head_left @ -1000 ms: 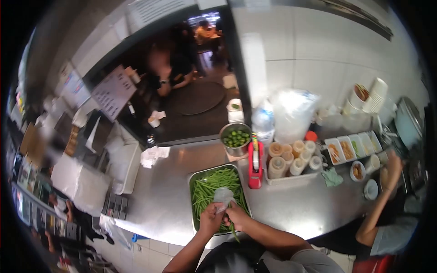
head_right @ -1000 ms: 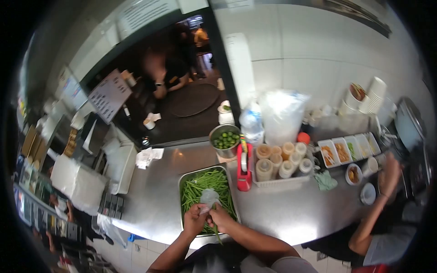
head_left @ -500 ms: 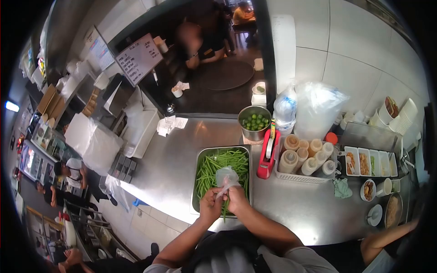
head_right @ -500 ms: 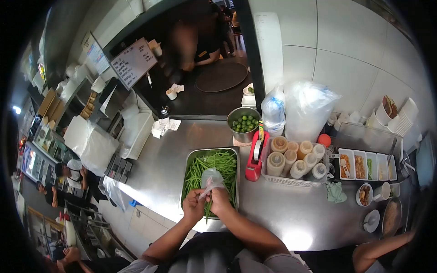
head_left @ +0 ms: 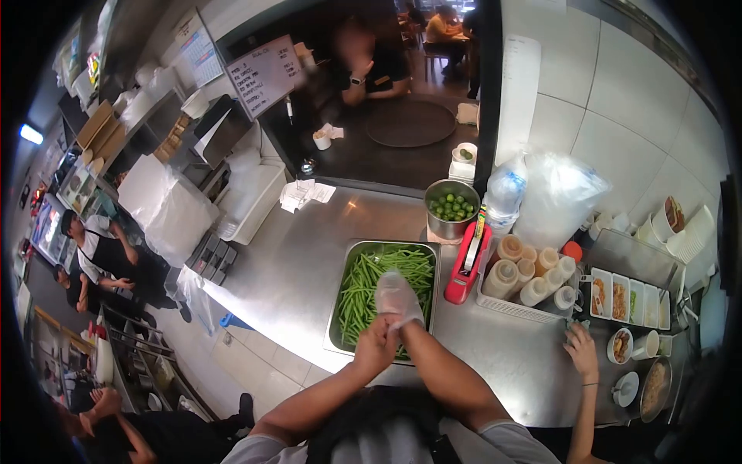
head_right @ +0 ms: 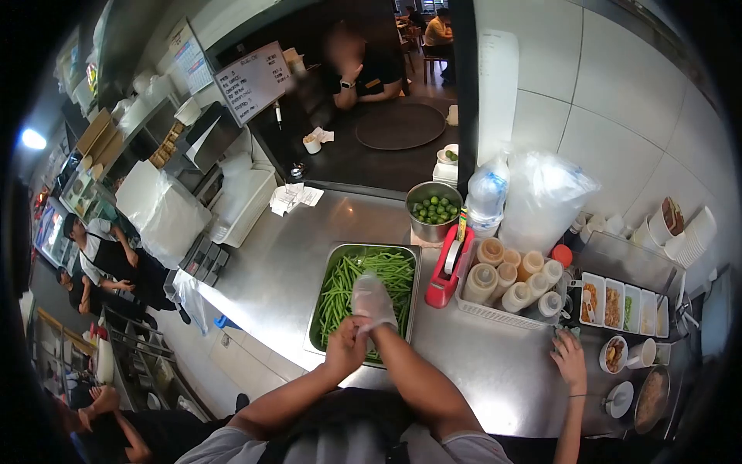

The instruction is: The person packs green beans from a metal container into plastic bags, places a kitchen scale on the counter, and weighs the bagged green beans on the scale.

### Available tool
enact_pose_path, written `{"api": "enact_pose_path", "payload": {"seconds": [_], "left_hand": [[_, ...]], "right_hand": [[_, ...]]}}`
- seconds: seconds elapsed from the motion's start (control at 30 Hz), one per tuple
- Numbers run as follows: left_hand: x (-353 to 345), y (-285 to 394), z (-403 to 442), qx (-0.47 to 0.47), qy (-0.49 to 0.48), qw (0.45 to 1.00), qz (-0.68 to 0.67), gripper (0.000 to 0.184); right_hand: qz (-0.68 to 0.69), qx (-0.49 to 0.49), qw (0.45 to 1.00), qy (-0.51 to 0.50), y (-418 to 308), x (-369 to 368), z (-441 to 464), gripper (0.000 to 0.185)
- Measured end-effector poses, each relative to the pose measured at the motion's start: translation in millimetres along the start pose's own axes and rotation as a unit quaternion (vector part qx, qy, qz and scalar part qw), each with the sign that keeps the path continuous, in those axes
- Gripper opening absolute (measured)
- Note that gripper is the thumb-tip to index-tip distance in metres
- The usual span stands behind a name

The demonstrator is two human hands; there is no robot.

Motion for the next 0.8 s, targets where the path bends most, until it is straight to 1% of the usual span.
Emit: {"api": "enact_pose_path", "payload": {"seconds": [0.03,0.07,0.13,0.17,0.2,0.23,0.27,0.3,0.33,0.37,0.4,0.47,0.5,0.53,0.57,0.6,0.63,0.67,0.7,0.73,0.77,0.8], "left_hand": [[6,0,5,0.004,0.033,0.999,-0.015,0.014],[9,-7,9,0.005,0.036,0.999,-0.019,0.014],[18,-23,21,0.037,0.078,0.993,-0.079,0.013],[24,-32,21,0.085,0.044,0.994,-0.043,0.014],[29,-28,26,0.083,0.041,0.995,-0.048,0.014],[33,-25,30,0.104,0.040,0.991,-0.067,0.013],[35,-24,32,0.127,0.040,0.987,-0.088,0.013],[36,-24,32,0.131,0.037,0.986,-0.097,0.013],[37,-24,31,0.123,0.035,0.981,-0.143,0.016],[39,-24,31,0.114,0.032,0.975,-0.188,0.020],[42,-27,27,0.115,0.028,0.974,-0.195,0.020],[50,-23,14,-0.071,0.000,0.969,-0.237,0.033],[55,-31,11,-0.154,0.009,0.975,-0.160,0.044],[58,-38,17,-0.155,0.007,0.974,-0.167,0.044],[64,-50,27,-0.070,0.064,0.977,-0.190,0.047],[68,-64,34,0.018,0.125,0.971,-0.203,0.050],[64,-79,43,0.007,0.092,0.968,-0.233,0.032],[62,-93,44,0.009,0.091,0.967,-0.236,0.032],[56,-106,45,0.073,0.008,0.959,-0.272,0.024],[54,-107,45,0.137,-0.075,0.940,-0.304,0.024],[57,-104,41,0.139,-0.043,0.962,-0.230,0.035],[54,-102,39,0.140,-0.046,0.962,-0.231,0.035]], "right_hand": [[0.033,-0.087,0.987,-0.131,-31,-9,-11,0.020],[0.065,-0.173,0.948,-0.258,-68,-18,-27,0.020],[0.091,-0.253,0.887,-0.376,-81,-28,-38,0.022],[-0.110,-0.129,0.920,-0.353,-78,-27,-37,0.023],[-0.211,-0.054,0.922,-0.322,-104,-28,-40,0.024],[-0.315,0.013,0.908,-0.277,-131,-29,-44,0.027],[-0.321,0.007,0.906,-0.275,-176,-34,-50,0.027],[-0.310,-0.002,0.909,-0.277,-215,-41,-56,0.028],[-0.299,-0.009,0.912,-0.279,-231,-45,-59,0.029],[-0.307,-0.014,0.911,-0.277,-199,-41,-54,0.029],[-0.350,0.014,0.906,-0.239,-144,-31,-44,0.030],[-0.398,0.039,0.895,-0.198,-140,-25,-42,0.032],[-0.184,-0.059,0.969,-0.155,-184,-24,-47,0.032],[0.043,-0.150,0.983,-0.099,-208,-25,-51,0.032],[0.231,-0.158,0.955,-0.100,-201,-27,-56,0.031],[0.229,-0.160,0.956,-0.095,-207,-29,-62,0.031],[0.152,-0.180,0.963,-0.130,-221,-34,-70,0.033],[0.075,-0.200,0.963,-0.164,-231,-39,-76,0.035],[0.032,-0.240,0.954,-0.174,-236,-41,-78,0.028],[0.031,-0.243,0.954,-0.172,-217,-39,-79,0.028],[0.083,-0.149,0.977,-0.131,-190,-32,-78,0.031],[0.201,-0.150,0.964,-0.086,-191,-33,-73,0.030]]}}
Point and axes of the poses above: each hand's wrist, its own z-axis towards the middle knuckle, its own x-axis out of the back of the hand, y = z × x, the point moved 3 cm from there along z, towards the middle knuckle, and after that the axes turned 2 degrees about x, right-handed, at the moved point
